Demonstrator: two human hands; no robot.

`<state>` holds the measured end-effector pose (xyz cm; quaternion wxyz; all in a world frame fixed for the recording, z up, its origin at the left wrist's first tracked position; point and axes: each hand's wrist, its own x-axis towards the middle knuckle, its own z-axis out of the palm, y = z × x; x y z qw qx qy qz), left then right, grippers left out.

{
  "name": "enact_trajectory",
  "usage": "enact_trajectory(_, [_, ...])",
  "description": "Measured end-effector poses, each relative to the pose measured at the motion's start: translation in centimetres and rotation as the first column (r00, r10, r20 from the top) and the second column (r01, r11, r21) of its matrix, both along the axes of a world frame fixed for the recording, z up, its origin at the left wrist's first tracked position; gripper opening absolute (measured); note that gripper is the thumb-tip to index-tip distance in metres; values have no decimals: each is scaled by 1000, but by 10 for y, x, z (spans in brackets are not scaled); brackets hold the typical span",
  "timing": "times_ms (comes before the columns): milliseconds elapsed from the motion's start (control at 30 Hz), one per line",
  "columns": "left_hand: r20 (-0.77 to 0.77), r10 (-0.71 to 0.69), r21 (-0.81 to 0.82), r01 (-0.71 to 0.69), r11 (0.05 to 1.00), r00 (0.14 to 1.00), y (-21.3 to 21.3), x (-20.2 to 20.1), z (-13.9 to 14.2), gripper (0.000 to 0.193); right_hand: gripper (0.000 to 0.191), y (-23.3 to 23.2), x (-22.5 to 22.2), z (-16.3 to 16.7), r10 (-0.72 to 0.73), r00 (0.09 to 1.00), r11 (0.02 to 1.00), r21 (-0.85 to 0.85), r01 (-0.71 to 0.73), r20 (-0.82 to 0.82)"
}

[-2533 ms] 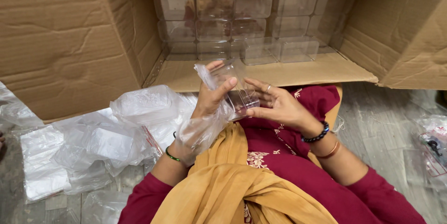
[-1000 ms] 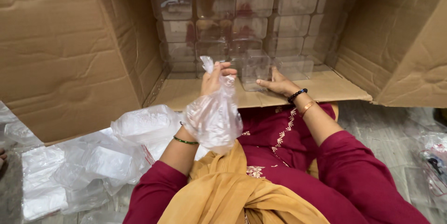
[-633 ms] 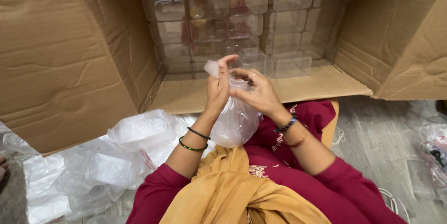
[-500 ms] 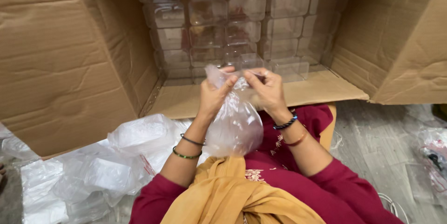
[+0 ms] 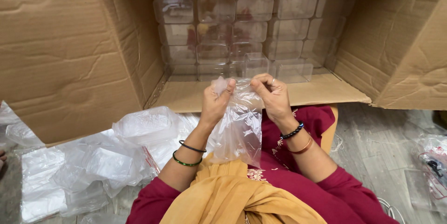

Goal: The person sits on the floor and wraps clear plastic containers in plastic bags one at a time, then stacks the wrapped containers inside a large cardboard box, arranging them in rows as the box fills.

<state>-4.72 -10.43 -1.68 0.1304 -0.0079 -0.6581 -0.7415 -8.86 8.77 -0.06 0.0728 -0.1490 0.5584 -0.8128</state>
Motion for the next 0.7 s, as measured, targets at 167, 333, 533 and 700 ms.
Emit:
enact_trajectory(167, [147,-252,168,227,959,956,-1,9,-9,27,13,12,1,-23,395,868,888,-368,-277,300])
enact_trajectory(333, [-132,-744,776,535,334,656,-47,13,2,24,21,65,-19,-27,413,820,892,8,-453,396])
enact_trajectory(533, [224,-117,291,48,956,968,14,-118,-21,18,18,46,-112,-35,-216,909,580,703,413,-356])
enact_trajectory(700, [503,-18,350,-185,918,864,50,-158,-24,22,31,6,-138,-39,-316,947,670,719,183,53])
